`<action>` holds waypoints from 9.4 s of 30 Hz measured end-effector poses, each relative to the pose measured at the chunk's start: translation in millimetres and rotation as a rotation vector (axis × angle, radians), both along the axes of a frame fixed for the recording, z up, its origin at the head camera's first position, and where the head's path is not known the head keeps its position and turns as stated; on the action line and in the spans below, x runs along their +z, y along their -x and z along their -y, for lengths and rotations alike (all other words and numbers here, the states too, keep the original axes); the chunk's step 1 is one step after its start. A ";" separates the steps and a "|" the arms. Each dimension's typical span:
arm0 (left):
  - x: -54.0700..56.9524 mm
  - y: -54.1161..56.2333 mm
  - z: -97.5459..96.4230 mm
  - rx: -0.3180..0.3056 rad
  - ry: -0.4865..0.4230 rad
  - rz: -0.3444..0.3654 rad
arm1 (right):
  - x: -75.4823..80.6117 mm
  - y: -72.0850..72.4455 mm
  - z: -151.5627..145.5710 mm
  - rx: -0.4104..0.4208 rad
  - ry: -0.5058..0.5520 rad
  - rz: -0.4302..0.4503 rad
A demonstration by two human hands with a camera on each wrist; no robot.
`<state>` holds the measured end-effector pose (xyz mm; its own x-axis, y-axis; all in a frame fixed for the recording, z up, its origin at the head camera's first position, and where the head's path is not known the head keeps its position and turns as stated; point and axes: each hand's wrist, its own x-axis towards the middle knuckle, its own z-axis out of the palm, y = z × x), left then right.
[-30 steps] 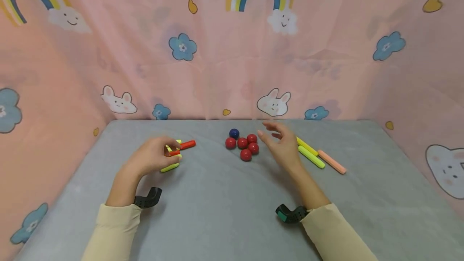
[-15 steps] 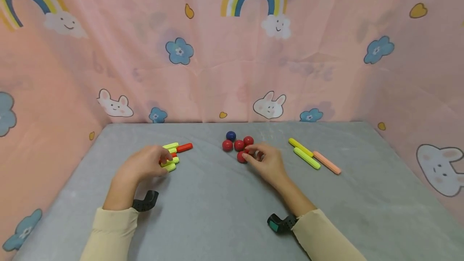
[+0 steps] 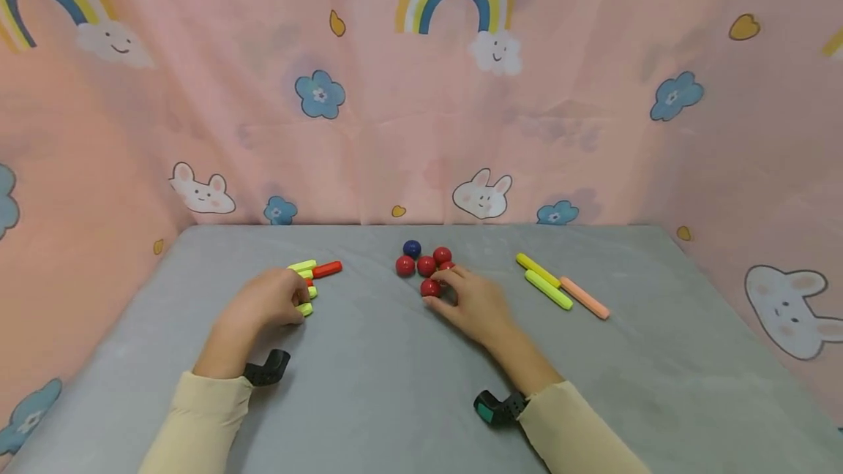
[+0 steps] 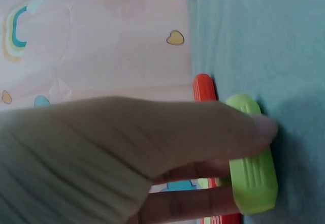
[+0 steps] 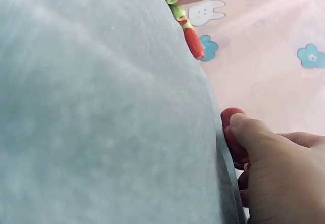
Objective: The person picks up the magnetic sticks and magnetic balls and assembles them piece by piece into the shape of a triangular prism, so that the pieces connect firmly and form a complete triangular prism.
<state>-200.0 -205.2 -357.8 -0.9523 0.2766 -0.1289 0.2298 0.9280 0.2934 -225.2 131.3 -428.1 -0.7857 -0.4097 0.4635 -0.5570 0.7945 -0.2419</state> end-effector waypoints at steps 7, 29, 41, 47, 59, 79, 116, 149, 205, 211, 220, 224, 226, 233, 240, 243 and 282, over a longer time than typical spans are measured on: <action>4.0 -5.6 -15.2 -0.024 -0.135 -0.097 | -2.0 -0.8 6.3 0.044 0.043 0.090; -74.1 7.1 -109.3 0.027 -0.814 -0.058 | -4.7 2.1 3.8 0.068 0.801 0.495; -77.9 3.0 -107.0 -0.017 -0.796 -0.088 | -4.4 1.0 4.5 0.140 0.731 0.474; -77.2 1.7 -103.4 -0.011 -0.779 -0.098 | -2.3 1.3 9.5 0.138 0.677 0.510; -75.8 4.7 -107.6 -0.046 -0.777 -0.090 | -7.3 1.5 6.1 0.105 0.541 0.471; -72.8 10.1 -108.6 -0.082 -0.751 -0.087 | -4.3 4.5 5.1 0.113 0.517 0.459; -53.9 9.9 -89.2 0.092 -0.505 -0.133 | -0.2 6.3 -2.2 0.170 0.624 0.605; 5.7 -9.3 -10.1 0.176 0.074 0.075 | -5.9 12.4 -10.2 0.164 0.625 0.674; -14.8 52.6 -149.7 0.067 -0.131 -0.153 | 28.2 -5.7 -8.2 0.085 0.694 0.645; -30.5 50.2 -152.8 0.099 -0.170 -0.239 | 5.8 7.8 -8.8 0.079 0.730 0.637; -7.6 42.9 -151.7 0.154 -0.475 -0.122 | 1.1 11.6 -8.8 0.084 0.724 0.630; -2.1 40.1 -155.5 0.102 -0.555 -0.068 | -0.5 12.7 -8.5 0.075 0.727 0.624; -1.8 39.5 -156.5 0.097 -0.573 -0.047 | -1.8 13.4 -8.9 0.062 0.733 0.626; -3.3 39.9 -154.2 0.094 -0.553 -0.034 | -5.1 14.7 -12.7 0.039 0.802 0.635; -6.2 43.1 -149.9 0.064 -0.561 -0.020 | -4.0 15.4 -14.9 0.054 0.815 0.655; -6.8 44.7 -149.9 0.056 -0.560 -0.017 | -4.3 15.1 -15.2 0.062 0.840 0.654; 21.8 37.7 -81.9 0.155 -0.191 0.166 | -1.4 18.6 -26.0 0.214 1.141 0.848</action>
